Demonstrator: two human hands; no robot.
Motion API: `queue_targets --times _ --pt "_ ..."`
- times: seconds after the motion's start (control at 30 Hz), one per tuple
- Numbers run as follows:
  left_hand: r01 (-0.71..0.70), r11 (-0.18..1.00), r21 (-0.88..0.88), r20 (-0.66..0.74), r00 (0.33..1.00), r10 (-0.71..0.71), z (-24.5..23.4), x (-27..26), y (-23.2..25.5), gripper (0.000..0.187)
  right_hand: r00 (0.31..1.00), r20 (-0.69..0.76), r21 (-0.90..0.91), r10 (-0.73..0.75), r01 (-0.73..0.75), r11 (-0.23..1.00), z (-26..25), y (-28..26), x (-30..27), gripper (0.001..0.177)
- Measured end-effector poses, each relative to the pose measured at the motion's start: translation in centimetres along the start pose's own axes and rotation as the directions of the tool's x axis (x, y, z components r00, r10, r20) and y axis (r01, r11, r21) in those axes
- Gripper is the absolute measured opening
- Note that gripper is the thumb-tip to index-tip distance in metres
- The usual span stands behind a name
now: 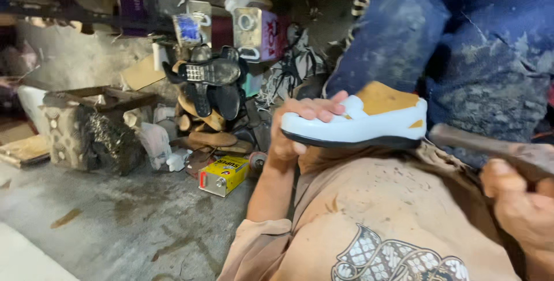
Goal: The person uses a metal tool to scrape and shape the sole of a white shoe. They then pick up a black shoe sole, fit it onto the white shoe, and press it into place. Finally, they use the metal tool again to work on the edges of the attached sole.
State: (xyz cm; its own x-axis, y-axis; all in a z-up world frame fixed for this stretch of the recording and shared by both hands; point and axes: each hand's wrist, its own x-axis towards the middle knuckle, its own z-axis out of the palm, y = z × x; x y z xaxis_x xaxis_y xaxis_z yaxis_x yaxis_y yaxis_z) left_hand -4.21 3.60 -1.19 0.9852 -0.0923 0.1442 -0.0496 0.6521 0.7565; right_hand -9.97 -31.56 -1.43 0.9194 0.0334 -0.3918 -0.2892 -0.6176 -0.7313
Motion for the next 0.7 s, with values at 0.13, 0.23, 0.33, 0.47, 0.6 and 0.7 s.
queue_targets --times 0.13,0.23,0.33,0.47,0.6,0.7 --pt "0.039 0.999 0.001 0.054 0.998 -0.039 -0.3 -0.9 -0.8 0.041 0.992 0.077 0.313 0.103 -0.122 0.942 1.3 2.2 2.3 0.038" --pt "0.076 0.997 0.0 0.099 0.992 -0.075 -0.4 -1.0 -0.8 0.042 0.981 0.066 0.39 0.183 -0.194 0.9 2.2 5.1 3.0 0.043" --pt "0.116 0.993 -0.003 0.116 0.987 -0.115 -0.1 -0.9 -0.6 0.043 0.966 0.054 0.333 0.252 -0.256 0.907 2.4 7.0 3.0 0.045" --pt "0.141 0.987 0.072 0.058 0.988 -0.146 1.4 -0.4 0.2 0.043 0.979 -0.054 0.361 0.198 -0.166 0.918 2.0 2.9 2.9 0.054" --pt "0.098 0.979 0.178 0.125 0.985 -0.121 5.1 1.6 1.3 0.048 0.982 -0.069 0.166 0.178 -0.165 0.972 0.6 2.3 2.3 0.063" --pt "0.0 0.815 0.58 0.21 0.966 -0.15 8.6 3.6 0.0 0.055 0.962 -0.146 0.269 0.229 -0.184 0.945 0.0 2.8 1.1 0.048"
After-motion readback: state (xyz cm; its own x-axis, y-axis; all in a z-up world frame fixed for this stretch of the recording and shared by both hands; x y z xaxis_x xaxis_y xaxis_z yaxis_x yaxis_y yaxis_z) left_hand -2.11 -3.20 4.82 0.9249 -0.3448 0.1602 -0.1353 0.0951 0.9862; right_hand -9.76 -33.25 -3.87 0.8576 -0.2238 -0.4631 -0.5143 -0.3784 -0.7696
